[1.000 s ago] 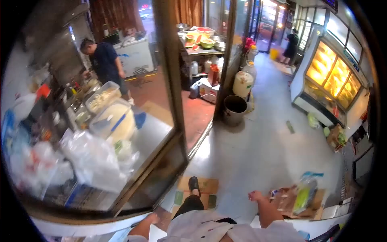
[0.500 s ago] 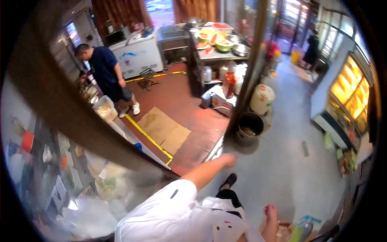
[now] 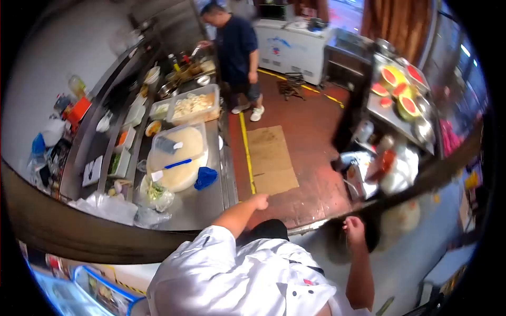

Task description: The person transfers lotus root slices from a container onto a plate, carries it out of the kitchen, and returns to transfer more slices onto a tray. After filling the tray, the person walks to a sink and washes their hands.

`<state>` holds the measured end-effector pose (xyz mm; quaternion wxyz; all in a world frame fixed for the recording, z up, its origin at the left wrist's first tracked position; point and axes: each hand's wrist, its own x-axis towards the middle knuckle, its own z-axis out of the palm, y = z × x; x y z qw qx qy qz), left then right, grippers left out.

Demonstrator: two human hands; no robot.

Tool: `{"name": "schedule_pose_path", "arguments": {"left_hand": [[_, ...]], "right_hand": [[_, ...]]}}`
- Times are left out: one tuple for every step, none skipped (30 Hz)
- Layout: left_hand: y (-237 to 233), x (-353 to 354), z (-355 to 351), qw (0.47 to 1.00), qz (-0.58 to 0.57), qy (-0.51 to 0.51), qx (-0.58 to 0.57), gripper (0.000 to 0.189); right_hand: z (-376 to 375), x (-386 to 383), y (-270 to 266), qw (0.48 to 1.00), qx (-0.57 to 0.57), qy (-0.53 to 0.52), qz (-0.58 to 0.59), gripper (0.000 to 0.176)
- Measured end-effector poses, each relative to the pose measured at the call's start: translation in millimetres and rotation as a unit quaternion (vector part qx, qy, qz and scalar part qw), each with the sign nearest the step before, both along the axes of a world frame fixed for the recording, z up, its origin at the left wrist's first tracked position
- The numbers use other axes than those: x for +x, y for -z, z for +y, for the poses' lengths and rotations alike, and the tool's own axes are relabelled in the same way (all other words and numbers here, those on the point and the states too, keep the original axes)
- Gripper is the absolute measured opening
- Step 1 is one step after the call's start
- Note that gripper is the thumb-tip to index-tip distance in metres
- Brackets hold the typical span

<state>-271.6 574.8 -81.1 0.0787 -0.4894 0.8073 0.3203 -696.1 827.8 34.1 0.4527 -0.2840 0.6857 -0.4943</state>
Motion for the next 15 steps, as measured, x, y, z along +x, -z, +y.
{"name": "schedule_pose_path", "arguments": {"left_hand": [[-2.4,15.4,-20.4,0.998,0.005,-0.048,-0.029,0.043],[-2.7,30.8,-40.8,0.984,0.051,-0.168,-0.038,0.042],[-18.5,42.8,-58.1,0.952,0.099,-0.286,-0.047,0.042],[14.1,67.8,-90.7,0.906,0.169,-0.386,-0.036,0.045],[48.6,93.2,-126.2,0.845,0.238,-0.478,-0.028,0.048],[31.1,107.2,-142.7,0.834,0.246,-0.492,-0.038,0.048],[-3.1,117.8,-153.9,0.696,0.41,-0.589,0.017,0.053],[-30.3,132.0,-171.6,0.521,0.554,-0.646,0.07,0.058],[-29.9,153.5,-191.8,0.512,0.559,-0.65,0.06,0.058],[-18.4,172.3,-204.8,0.411,0.613,-0.671,0.073,0.062],[-11.6,186.5,-219.9,0.305,0.661,-0.68,0.081,0.067],[-20.7,192.5,-223.8,0.273,0.678,-0.68,0.059,0.069],[-11.6,201.6,-230.5,0.263,0.678,-0.684,0.047,0.069],[7.0,213.0,-235.5,0.207,0.714,-0.666,0.063,0.068],[12.1,222.4,-240.3,0.152,0.747,-0.643,0.078,0.066]], "right_hand": [[-33.6,-7.4,-2.0,1.0,-0.003,-0.021,0.002,0.017],[-63.6,-14.1,-4.5,0.999,0.006,-0.036,-0.005,0.014],[-95.6,-21.1,-4.3,0.999,0.014,-0.051,-0.01,0.012],[-122.4,-25.4,1.3,0.997,0.014,-0.072,0.001,0.012],[-144.3,-31.5,4.2,0.995,0.016,-0.084,-0.05,0.012],[-167.8,-41.5,17.6,0.993,0.053,-0.103,0.008,0.012],[-187.1,-46.1,27.4,0.991,0.074,-0.099,0.054,0.015],[-203.9,-52.9,39.5,0.991,0.089,-0.088,0.042,0.019],[-216.6,-63.2,58.7,0.991,0.131,-0.039,0.002,0.018],[-228.3,-91.7,98.4,0.985,0.163,-0.049,-0.016,0.018],[-246.8,-96.9,88.9,0.957,0.27,-0.09,0.044,0.015],[-265.7,-117.6,110.4,0.921,0.334,-0.156,0.125,0.038],[-272.2,-141.5,159.2,0.958,0.242,-0.122,0.092,0.075],[-292.9,-122.8,127.1,0.94,0.243,-0.145,0.192,0.018],[-295.1,-204.1,271.1,0.859,0.112,-0.278,0.416,0.08]]}}
